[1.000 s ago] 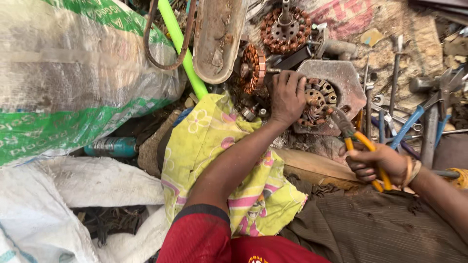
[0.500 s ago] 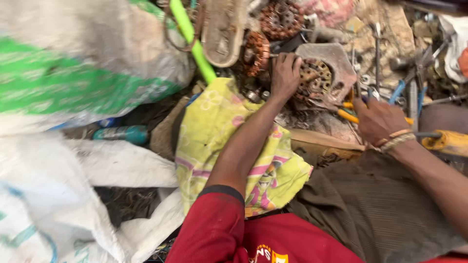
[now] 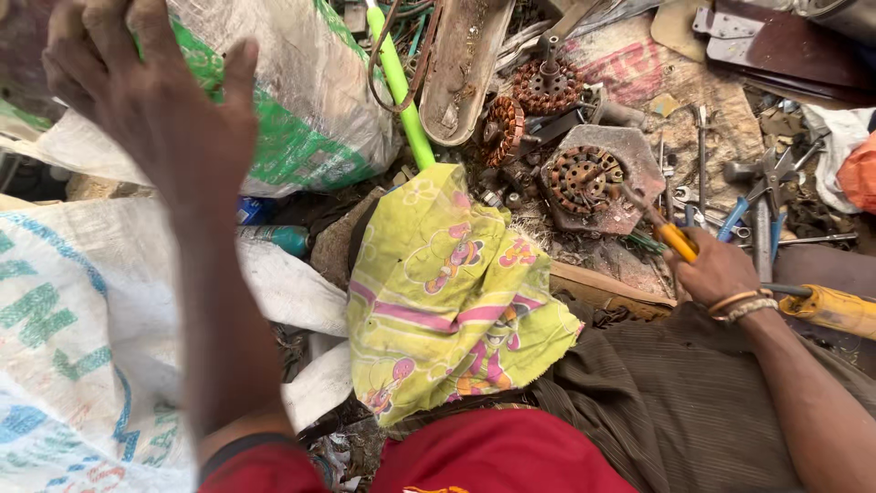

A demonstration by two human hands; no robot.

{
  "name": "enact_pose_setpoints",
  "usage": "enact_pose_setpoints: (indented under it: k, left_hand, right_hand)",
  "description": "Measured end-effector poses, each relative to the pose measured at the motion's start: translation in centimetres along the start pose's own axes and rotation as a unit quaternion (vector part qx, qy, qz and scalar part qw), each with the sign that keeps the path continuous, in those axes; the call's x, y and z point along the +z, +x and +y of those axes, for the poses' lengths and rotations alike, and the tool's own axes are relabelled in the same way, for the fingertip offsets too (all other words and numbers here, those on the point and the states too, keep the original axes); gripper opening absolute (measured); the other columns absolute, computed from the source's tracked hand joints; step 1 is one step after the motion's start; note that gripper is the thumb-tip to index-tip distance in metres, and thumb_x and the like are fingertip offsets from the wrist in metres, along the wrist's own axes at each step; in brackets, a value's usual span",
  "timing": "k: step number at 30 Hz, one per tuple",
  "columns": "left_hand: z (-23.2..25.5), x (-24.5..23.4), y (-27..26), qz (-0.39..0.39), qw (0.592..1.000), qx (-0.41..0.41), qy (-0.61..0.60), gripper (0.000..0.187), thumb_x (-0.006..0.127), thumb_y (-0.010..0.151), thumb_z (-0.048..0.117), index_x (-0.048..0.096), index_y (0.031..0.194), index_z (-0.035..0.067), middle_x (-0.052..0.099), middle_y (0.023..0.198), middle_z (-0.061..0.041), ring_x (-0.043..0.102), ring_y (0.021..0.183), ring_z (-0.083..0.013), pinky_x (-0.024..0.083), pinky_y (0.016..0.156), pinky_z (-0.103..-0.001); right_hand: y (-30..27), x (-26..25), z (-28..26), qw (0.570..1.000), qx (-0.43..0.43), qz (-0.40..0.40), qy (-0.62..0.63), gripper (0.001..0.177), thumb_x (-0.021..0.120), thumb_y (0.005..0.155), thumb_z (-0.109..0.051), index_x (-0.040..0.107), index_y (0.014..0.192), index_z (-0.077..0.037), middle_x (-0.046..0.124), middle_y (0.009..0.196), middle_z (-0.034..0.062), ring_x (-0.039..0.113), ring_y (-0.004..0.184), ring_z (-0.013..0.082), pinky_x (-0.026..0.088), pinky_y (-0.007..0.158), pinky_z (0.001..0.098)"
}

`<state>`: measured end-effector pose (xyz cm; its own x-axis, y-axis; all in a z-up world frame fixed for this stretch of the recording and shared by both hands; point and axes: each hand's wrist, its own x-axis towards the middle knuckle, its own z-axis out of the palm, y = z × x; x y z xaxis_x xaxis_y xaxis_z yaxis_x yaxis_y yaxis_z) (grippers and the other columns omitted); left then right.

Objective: The person uses an angle grinder to cut copper windings from a motor stator, then uses pliers to pull out the remaining copper wire. The person works on the stator placed on a wooden block in a cluttered workshop.

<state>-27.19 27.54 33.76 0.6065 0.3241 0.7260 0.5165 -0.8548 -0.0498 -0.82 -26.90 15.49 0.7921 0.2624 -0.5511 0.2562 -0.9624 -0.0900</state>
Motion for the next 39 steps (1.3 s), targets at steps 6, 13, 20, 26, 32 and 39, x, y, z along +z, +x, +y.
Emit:
enact_pose_setpoints:
  k: [6, 13, 20, 26, 32, 39]
  left_hand:
    - [-2.0, -1.2, 0.8, -0.017, 0.998, 0.048, -0.045, 0.026, 0.079, 0.092, 0.020, 0.066, 0.109, 0.006, 0.059, 0.130, -0.011, 0.047, 0.131, -0.0322, 0.032, 0.115, -0.053]
    - [4.2, 1.9, -0.1, 0.143, 0.979, 0.036, -0.143, 0.008, 0.073, 0.102, 0.008, 0.070, 0.110, 0.008, 0.063, 0.111, -0.009, 0.055, 0.118, -0.0294, 0.041, 0.107, -0.055]
    - [28.2, 7.8, -9.4, -0.300, 0.802, -0.020, -0.516, 0.073, 0.085, 0.088, 0.038, 0.051, 0.143, 0.005, 0.059, 0.140, -0.020, 0.059, 0.128, -0.0347, 0.049, 0.106, -0.051]
    - [35.6, 10.7, -15.8, -0.417, 0.656, -0.118, -0.618, 0.063, 0.049, 0.101, 0.059, 0.060, 0.138, 0.009, 0.074, 0.120, -0.014, 0.074, 0.109, -0.0288, 0.057, 0.096, -0.046]
    - [33.9, 12.2, -16.0, -0.405, 0.722, -0.192, -0.527, 0.057, 0.041, 0.106, 0.054, 0.071, 0.103, 0.006, 0.072, 0.095, -0.015, 0.070, 0.084, -0.0266, 0.059, 0.074, -0.043]
    - [31.8, 19.9, -14.8, -0.433, 0.822, -0.030, -0.369, 0.040, 0.054, 0.102, 0.039, 0.067, 0.109, 0.002, 0.068, 0.109, -0.021, 0.064, 0.098, -0.0378, 0.051, 0.088, -0.054]
  right_hand:
    - [-1.3, -0.6, -0.3, 0.996, -0.062, 0.058, 0.022, 0.054, 0.057, 0.096, -0.053, 0.065, 0.125, -0.009, 0.075, 0.093, 0.0212, 0.072, 0.083, 0.0390, 0.056, 0.078, 0.0522]
    - [-0.7, -0.1, 0.9, 0.988, -0.067, 0.100, 0.094, 0.054, 0.065, 0.091, -0.050, 0.068, 0.129, -0.012, 0.073, 0.104, 0.0223, 0.069, 0.094, 0.0424, 0.053, 0.084, 0.0533]
    - [-0.6, 0.3, 0.3, 0.970, -0.118, -0.051, 0.206, 0.055, 0.063, 0.094, -0.051, 0.067, 0.121, -0.003, 0.065, 0.083, 0.0125, 0.057, 0.067, 0.0255, 0.052, 0.062, 0.0449]
    - [-1.5, 1.2, 0.3, 0.943, -0.211, -0.154, 0.208, 0.056, 0.058, 0.092, -0.053, 0.064, 0.125, -0.007, 0.067, 0.077, 0.0109, 0.058, 0.064, 0.0204, 0.050, 0.060, 0.0415]
    - [-0.1, 1.1, 0.6, 0.919, -0.278, -0.211, 0.181, 0.061, 0.054, 0.093, -0.058, 0.069, 0.125, -0.009, 0.076, 0.089, 0.0096, 0.068, 0.082, 0.0253, 0.055, 0.076, 0.0432]
    - [-0.5, -2.1, 3.2, 0.985, -0.094, -0.142, -0.013, 0.059, 0.047, 0.097, -0.059, 0.060, 0.140, -0.021, 0.075, 0.094, 0.0172, 0.074, 0.089, 0.0353, 0.056, 0.085, 0.0498]
